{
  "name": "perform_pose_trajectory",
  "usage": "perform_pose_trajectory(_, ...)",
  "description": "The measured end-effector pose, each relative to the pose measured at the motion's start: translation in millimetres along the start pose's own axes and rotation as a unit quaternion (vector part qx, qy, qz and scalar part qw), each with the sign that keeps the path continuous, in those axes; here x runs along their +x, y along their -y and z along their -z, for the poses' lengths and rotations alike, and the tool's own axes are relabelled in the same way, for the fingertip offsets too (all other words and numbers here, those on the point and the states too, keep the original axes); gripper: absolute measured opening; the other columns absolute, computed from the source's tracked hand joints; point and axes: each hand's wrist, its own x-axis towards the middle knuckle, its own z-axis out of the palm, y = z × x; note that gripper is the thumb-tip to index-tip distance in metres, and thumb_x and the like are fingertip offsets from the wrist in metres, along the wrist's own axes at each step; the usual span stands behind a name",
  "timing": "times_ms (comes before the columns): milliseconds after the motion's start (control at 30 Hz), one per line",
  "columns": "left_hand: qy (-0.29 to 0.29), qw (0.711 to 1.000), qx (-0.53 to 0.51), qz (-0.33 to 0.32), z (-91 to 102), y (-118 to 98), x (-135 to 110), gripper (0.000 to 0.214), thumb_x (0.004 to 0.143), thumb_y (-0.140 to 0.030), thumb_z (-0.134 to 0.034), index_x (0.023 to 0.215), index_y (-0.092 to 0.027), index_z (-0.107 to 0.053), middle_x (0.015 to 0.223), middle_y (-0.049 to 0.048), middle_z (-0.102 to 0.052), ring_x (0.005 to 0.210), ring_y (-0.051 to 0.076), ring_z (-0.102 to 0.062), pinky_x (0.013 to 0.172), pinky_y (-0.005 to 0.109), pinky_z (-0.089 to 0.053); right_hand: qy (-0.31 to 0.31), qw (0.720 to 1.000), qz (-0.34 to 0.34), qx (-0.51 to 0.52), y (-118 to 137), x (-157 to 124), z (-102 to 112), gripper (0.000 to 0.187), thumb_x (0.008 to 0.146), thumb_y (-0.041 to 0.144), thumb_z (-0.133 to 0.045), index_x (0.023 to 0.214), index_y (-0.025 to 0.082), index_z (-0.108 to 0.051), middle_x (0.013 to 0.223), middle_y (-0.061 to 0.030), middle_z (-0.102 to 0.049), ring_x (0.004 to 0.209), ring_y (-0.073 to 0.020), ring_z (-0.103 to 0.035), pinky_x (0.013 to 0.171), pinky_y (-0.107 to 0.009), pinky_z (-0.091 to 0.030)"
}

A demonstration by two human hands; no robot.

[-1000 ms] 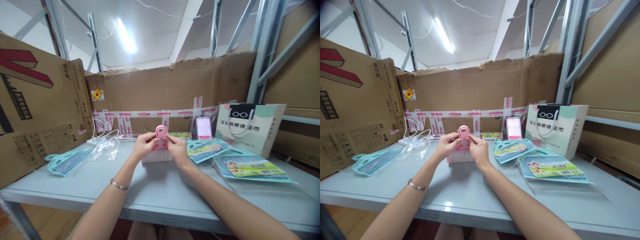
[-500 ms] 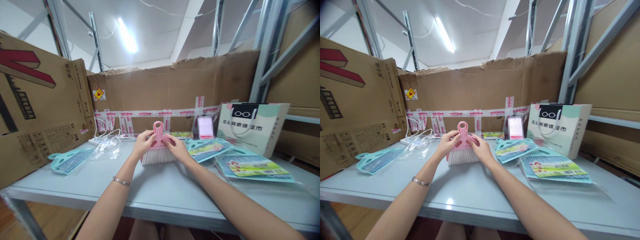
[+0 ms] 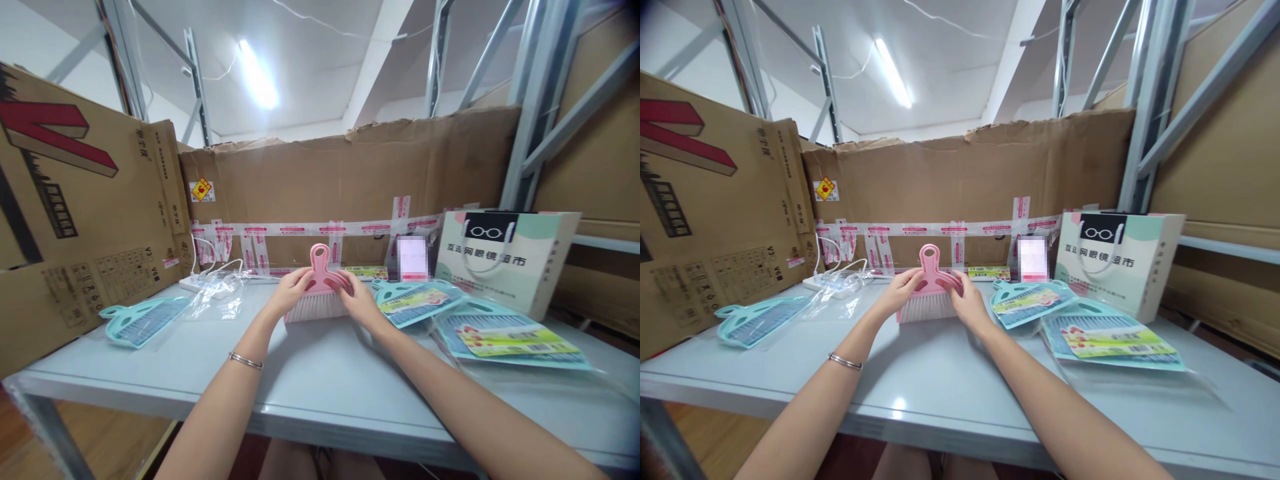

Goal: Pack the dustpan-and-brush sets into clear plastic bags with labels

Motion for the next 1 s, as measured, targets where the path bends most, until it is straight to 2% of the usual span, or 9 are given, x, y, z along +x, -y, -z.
perform_pose_trajectory(133, 0.016, 0.999, 0.045, -0.026, 5.2, -5, -1, 0.039, 0.08, -0.042, -0.048, 0.103, -0.014, -0.063, 0.096, 0.0073, -0.065, 0.084, 0.017, -0.056, 0.076, 0.025, -0.041, 0.042, 0.999, 0.022, 0.021, 5, -2, 1, 0.035, 0.079, 0.043, -0.051, 0.101, 0.017, -0.059, 0.101, -0.0088, -0.067, 0.095, -0.0212, -0.06, 0.087, -0.036, -0.043)
perform_pose_trajectory(233, -0.058, 0.996, 0.062, -0.006, 15.4, -4, 0, 0.037, 0.08, -0.043, -0.047, 0.088, -0.012, -0.065, 0.079, 0.0047, -0.063, 0.072, 0.014, -0.053, 0.066, 0.023, -0.039, 0.077, 0.996, 0.029, 0.022, 13, -7, -1, 0.039, 0.078, 0.039, -0.053, 0.109, 0.016, -0.055, 0.111, -0.0093, -0.063, 0.103, -0.0211, -0.057, 0.092, -0.035, -0.04)
perform_pose_trajectory(333, -0.107, 0.992, 0.035, 0.057, 29.1, 3, 1, 0.039, 0.078, -0.048, -0.049, 0.076, -0.012, -0.063, 0.065, 0.0012, -0.055, 0.06, 0.011, -0.045, 0.057, 0.022, -0.033, 0.141, 0.99, 0.023, 0.013, 17, -14, -3, 0.056, 0.075, 0.036, -0.057, 0.126, 0.017, -0.042, 0.125, -0.0099, -0.055, 0.113, -0.0208, -0.051, 0.096, -0.035, -0.038)
perform_pose_trajectory(433, -0.081, 0.989, 0.012, 0.124, 39.0, 9, -1, 0.043, 0.073, -0.054, -0.051, 0.065, -0.013, -0.057, 0.056, -0.0017, -0.046, 0.053, 0.009, -0.038, 0.052, 0.022, -0.028, 0.191, 0.981, -0.004, -0.012, 14, -19, -2, 0.061, 0.073, 0.036, -0.061, 0.128, 0.019, -0.042, 0.124, -0.0093, -0.056, 0.11, -0.0224, -0.053, 0.094, -0.036, -0.04)
perform_pose_trajectory(600, -0.001, 0.977, 0.009, 0.215, 39.5, 10, -7, 0.044, 0.061, -0.058, -0.059, 0.056, -0.015, -0.049, 0.052, -0.0037, -0.04, 0.052, 0.009, -0.034, 0.053, 0.023, -0.026, 0.294, 0.948, -0.043, -0.11, 0, -15, 9, 0.043, 0.07, 0.041, -0.064, 0.108, 0.02, -0.062, 0.105, -0.0087, -0.067, 0.093, -0.025, -0.062, 0.082, -0.037, -0.046)
perform_pose_trajectory(733, 0.012, 0.97, 0.007, 0.243, 34.2, 15, -7, 0.046, 0.057, -0.06, -0.059, 0.057, -0.015, -0.048, 0.054, -0.0041, -0.04, 0.053, 0.009, -0.033, 0.055, 0.024, -0.026, 0.187, 0.959, -0.038, -0.212, -14, -1, 18, 0.039, 0.078, 0.043, -0.055, 0.106, 0.017, -0.062, 0.111, -0.0143, -0.063, 0.1, -0.027, -0.059, 0.087, -0.039, -0.043)
perform_pose_trajectory(833, 0.021, 0.966, 0.003, 0.257, 32.3, 22, -6, 0.046, 0.055, -0.059, -0.059, 0.058, -0.015, -0.048, 0.054, -0.0038, -0.041, 0.054, 0.009, -0.035, 0.056, 0.024, -0.027, 0.11, 0.948, -0.06, -0.293, -25, 21, 29, 0.033, 0.081, 0.035, -0.053, 0.107, 0.015, -0.06, 0.116, -0.015, -0.06, 0.108, -0.0256, -0.055, 0.092, -0.037, -0.039)
perform_pose_trajectory(900, 0.024, 0.966, 0.007, 0.257, 31.8, 25, -6, 0.045, 0.055, -0.058, -0.06, 0.057, -0.015, -0.049, 0.054, -0.0039, -0.041, 0.054, 0.01, -0.036, 0.056, 0.024, -0.027, 0.079, 0.93, -0.1, -0.344, -32, 43, 40, 0.033, 0.075, 0.026, -0.061, 0.105, 0.012, -0.059, 0.117, -0.0178, -0.058, 0.113, -0.0266, -0.051, 0.095, -0.035, -0.036)
perform_pose_trajectory(1000, 0.035, 0.967, 0.02, 0.253, 30.8, 25, -8, 0.041, 0.057, -0.055, -0.06, 0.059, -0.015, -0.051, 0.055, -0.0031, -0.044, 0.056, 0.011, -0.038, 0.056, 0.024, -0.027, 0.047, 0.916, -0.15, -0.369, -45, 78, 56, 0.048, 0.062, 0.018, -0.072, 0.105, 0.007, -0.056, 0.117, -0.0246, -0.055, 0.114, -0.0328, -0.049, 0.094, -0.041, -0.036)
